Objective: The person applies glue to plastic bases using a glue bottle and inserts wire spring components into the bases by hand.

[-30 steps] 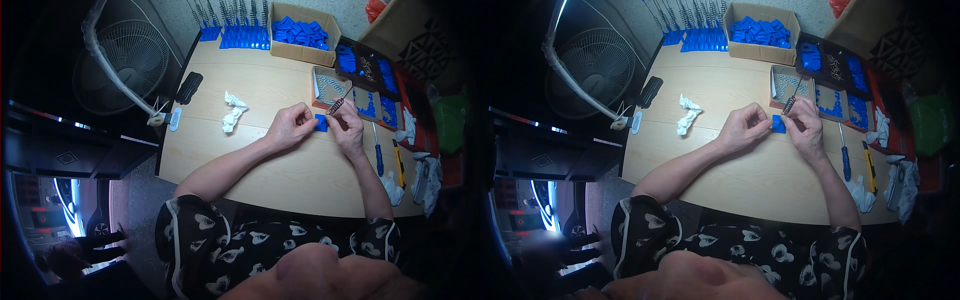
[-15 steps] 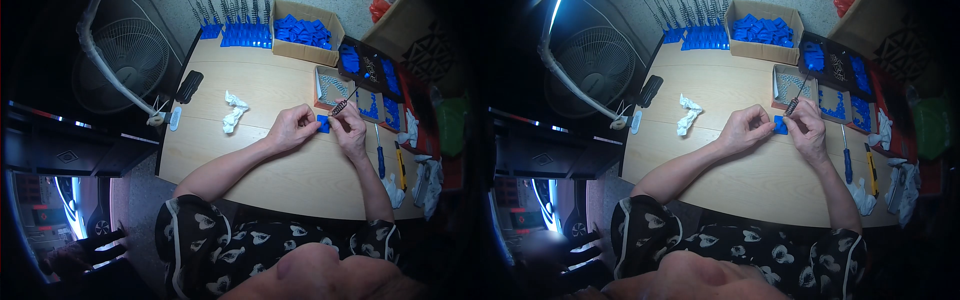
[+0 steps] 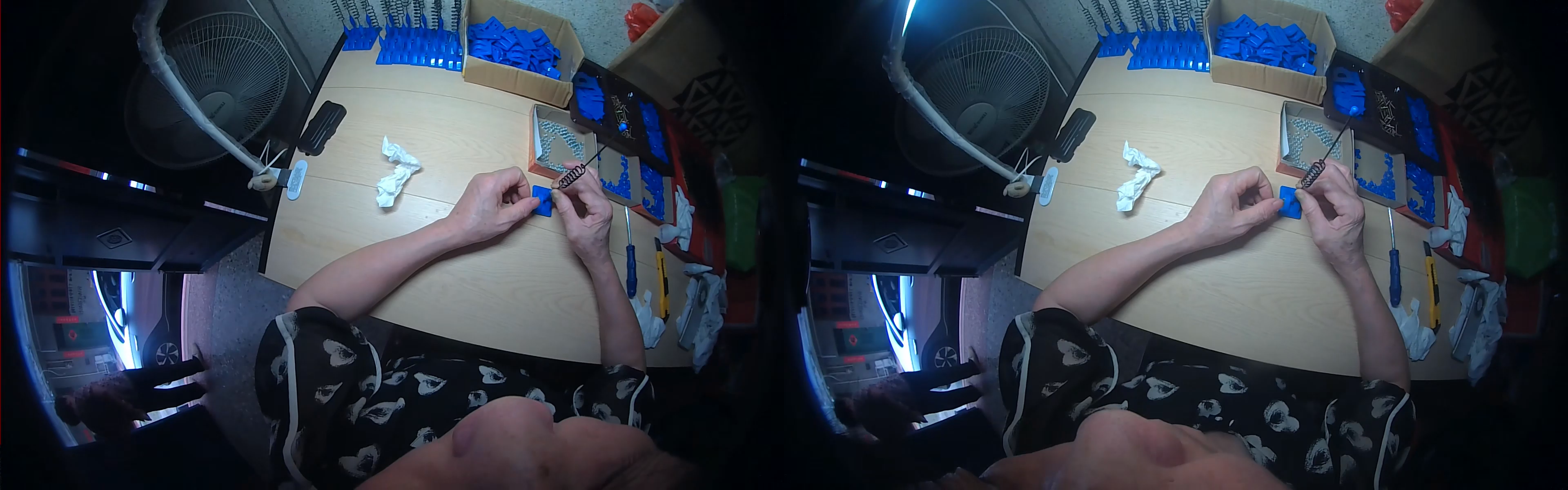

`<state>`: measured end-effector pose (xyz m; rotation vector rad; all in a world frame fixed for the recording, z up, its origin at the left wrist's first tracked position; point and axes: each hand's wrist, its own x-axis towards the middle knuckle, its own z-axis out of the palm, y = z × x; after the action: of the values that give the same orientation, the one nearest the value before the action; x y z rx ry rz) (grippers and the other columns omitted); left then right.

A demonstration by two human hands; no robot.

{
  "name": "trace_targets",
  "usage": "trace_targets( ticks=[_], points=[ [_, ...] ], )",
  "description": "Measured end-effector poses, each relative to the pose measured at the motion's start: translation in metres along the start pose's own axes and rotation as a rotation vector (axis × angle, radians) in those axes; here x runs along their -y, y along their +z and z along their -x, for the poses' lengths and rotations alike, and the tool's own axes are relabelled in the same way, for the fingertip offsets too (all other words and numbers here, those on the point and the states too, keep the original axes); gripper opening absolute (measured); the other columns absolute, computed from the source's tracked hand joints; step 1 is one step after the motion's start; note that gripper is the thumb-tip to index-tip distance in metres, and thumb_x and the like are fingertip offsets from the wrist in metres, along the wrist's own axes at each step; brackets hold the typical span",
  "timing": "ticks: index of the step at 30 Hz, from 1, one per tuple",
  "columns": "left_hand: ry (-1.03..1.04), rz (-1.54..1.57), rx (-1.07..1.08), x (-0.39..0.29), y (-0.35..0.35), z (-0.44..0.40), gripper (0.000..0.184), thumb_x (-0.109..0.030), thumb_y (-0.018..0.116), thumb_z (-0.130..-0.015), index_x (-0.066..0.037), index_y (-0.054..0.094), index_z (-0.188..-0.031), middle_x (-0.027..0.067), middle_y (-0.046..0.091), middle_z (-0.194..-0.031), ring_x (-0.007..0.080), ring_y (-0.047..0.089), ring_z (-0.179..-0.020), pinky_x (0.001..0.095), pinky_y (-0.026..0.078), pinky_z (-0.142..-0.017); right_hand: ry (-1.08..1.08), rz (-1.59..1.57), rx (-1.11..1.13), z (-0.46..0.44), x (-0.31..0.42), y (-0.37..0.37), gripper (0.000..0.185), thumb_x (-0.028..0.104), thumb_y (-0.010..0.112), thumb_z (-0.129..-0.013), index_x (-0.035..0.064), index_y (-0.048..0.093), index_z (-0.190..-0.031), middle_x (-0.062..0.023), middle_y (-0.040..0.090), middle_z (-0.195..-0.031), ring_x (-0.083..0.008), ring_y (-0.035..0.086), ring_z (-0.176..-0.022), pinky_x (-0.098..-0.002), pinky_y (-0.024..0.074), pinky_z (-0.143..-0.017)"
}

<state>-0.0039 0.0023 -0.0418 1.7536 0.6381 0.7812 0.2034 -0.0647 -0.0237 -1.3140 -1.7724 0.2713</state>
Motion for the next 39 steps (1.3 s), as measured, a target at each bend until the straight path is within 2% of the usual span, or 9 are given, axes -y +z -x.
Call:
trace_targets(
  ticks=[6, 9, 12, 13, 18, 24, 39],
  points=[
    [-0.01, 0.019, 0.005, -0.001, 0.002, -0.001, 0.019, -0.016, 0.072, -0.093, -0.001, 0.061, -0.087, 0.0027, 0.066, -0.07, 0.0067, 0.062, -0.065, 0.0247, 0.048, -0.057, 0.018, 0.015, 0.002, 0.0, 0.003, -0.001, 0.007, -0.003, 0.069, -0.084, -0.003, 0.066, -0.091, -0.0155, 0.066, -0.113, -0.027, 0.056, -0.119, -0.0382, 0.0426, -0.1],
    [0.014, -0.007, -0.016, 0.002, 0.005, -0.002, 0.019, -0.015, 0.073, -0.092, -0.001, 0.062, -0.085, 0.0031, 0.066, -0.07, 0.0088, 0.062, -0.064, 0.0261, 0.049, -0.057, 0.012, -0.019, -0.034, -0.001, 0.002, 0.002, 0.006, -0.004, 0.069, -0.083, -0.0036, 0.063, -0.083, -0.012, 0.066, -0.099, -0.0293, 0.059, -0.115, -0.039, 0.042, -0.101],
    [0.087, -0.067, -0.091, 0.005, 0.004, 0.001, 0.018, -0.015, 0.075, -0.088, -0.001, 0.063, -0.085, 0.0082, 0.066, -0.07, 0.0132, 0.063, -0.064, 0.0303, 0.051, -0.059, 0.047, -0.014, -0.011, -0.003, 0.01, 0.002, 0.006, -0.004, 0.067, -0.086, -0.0058, 0.064, -0.091, -0.0162, 0.065, -0.108, -0.0299, 0.058, -0.116, -0.039, 0.0434, -0.1],
    [0.037, -0.021, -0.078, 0.0, 0.002, 0.002, 0.019, -0.015, 0.075, -0.087, -0.001, 0.063, -0.085, 0.0096, 0.066, -0.071, 0.0142, 0.064, -0.064, 0.0308, 0.051, -0.059, 0.036, -0.007, -0.002, -0.002, 0.005, 0.003, 0.006, -0.003, 0.067, -0.087, -0.0062, 0.065, -0.092, -0.017, 0.065, -0.109, -0.0302, 0.058, -0.116, -0.0387, 0.0439, -0.1],
    [0.062, 0.033, -0.054, 0.006, -0.001, 0.003, 0.018, -0.014, 0.074, -0.089, -0.001, 0.062, -0.084, 0.006, 0.066, -0.072, 0.0124, 0.062, -0.064, 0.0295, 0.051, -0.059, 0.056, -0.026, 0.025, 0.002, -0.006, 0.005, 0.007, 0.001, 0.067, -0.09, -0.0024, 0.066, -0.096, -0.0142, 0.066, -0.11, -0.029, 0.055, -0.123, -0.0422, 0.0414, -0.104],
    [0.064, 0.024, -0.048, 0.005, -0.002, 0.003, 0.018, -0.014, 0.074, -0.089, -0.001, 0.062, -0.084, 0.0063, 0.066, -0.072, 0.012, 0.062, -0.063, 0.029, 0.051, -0.058, 0.086, -0.042, 0.01, 0.004, -0.004, 0.007, 0.006, 0.0, 0.066, -0.09, -0.0019, 0.067, -0.096, -0.0119, 0.066, -0.109, -0.0286, 0.055, -0.124, -0.0409, 0.0441, -0.101],
    [0.084, -0.002, -0.036, 0.003, -0.003, 0.003, 0.018, -0.015, 0.075, -0.087, -0.001, 0.062, -0.084, 0.007, 0.066, -0.071, 0.0146, 0.064, -0.065, 0.031, 0.051, -0.06, 0.061, -0.01, 0.023, 0.003, 0.0, 0.004, 0.007, -0.004, 0.066, -0.089, -0.0021, 0.066, -0.096, -0.0139, 0.065, -0.112, -0.028, 0.056, -0.122, -0.0393, 0.0455, -0.098]
  ],
)
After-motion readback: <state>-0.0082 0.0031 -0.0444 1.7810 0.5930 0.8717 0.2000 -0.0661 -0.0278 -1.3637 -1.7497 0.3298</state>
